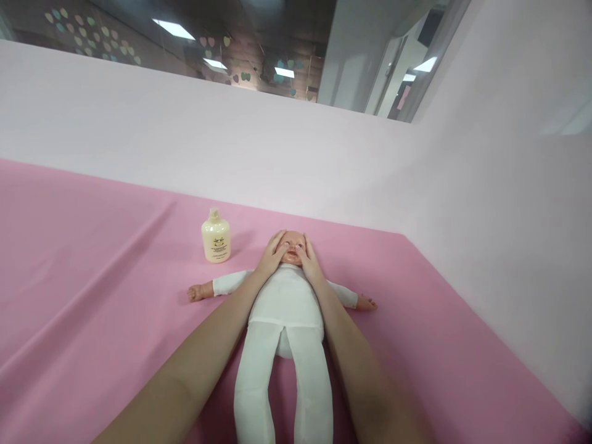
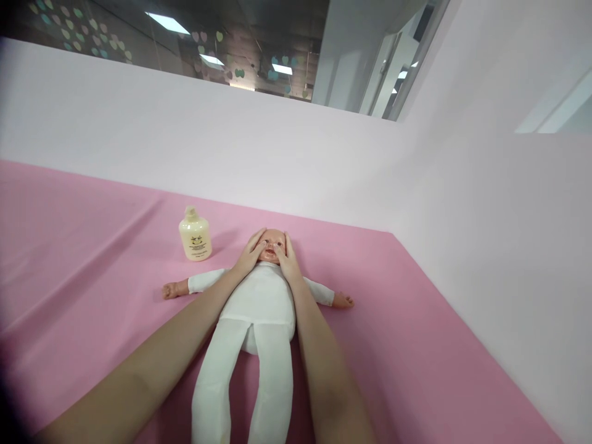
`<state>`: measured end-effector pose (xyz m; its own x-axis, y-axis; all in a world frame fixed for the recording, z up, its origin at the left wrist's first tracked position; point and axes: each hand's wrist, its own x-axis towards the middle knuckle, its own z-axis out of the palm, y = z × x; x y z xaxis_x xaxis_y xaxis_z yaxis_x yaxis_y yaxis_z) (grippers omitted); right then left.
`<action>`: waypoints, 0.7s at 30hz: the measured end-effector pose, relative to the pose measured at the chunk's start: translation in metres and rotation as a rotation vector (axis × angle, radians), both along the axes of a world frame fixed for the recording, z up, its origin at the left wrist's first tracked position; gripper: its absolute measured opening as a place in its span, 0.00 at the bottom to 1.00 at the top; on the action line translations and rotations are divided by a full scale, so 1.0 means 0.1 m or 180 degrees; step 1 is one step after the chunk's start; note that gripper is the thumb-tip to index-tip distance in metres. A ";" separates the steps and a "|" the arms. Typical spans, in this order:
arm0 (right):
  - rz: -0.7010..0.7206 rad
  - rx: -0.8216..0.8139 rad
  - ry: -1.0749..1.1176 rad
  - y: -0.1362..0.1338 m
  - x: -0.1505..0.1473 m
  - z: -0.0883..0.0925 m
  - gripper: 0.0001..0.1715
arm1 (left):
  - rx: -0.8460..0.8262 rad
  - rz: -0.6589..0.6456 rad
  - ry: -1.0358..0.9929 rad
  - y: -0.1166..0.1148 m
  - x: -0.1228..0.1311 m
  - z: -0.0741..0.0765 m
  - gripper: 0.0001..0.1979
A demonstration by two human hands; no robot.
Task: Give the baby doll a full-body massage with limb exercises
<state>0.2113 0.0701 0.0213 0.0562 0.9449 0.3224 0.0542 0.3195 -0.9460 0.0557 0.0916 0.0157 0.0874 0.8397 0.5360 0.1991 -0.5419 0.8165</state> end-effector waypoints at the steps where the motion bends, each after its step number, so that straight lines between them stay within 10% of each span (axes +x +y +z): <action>1: -0.0003 -0.0187 0.0055 0.02 0.01 -0.03 0.47 | -0.0076 0.0022 -0.0046 0.00 0.01 -0.01 0.27; 5: 0.0014 -0.0433 0.0115 0.05 0.03 -0.08 0.52 | -0.0166 0.0043 -0.0189 0.02 0.02 -0.03 0.27; 13: 0.0039 0.0838 -0.0710 -0.01 0.03 0.05 0.26 | 0.0064 -0.0122 -0.0064 0.03 0.01 -0.03 0.26; 21: 0.0231 -0.0050 0.0852 0.12 -0.03 -0.06 0.39 | 0.0077 -0.0220 -0.0175 0.04 0.02 -0.06 0.28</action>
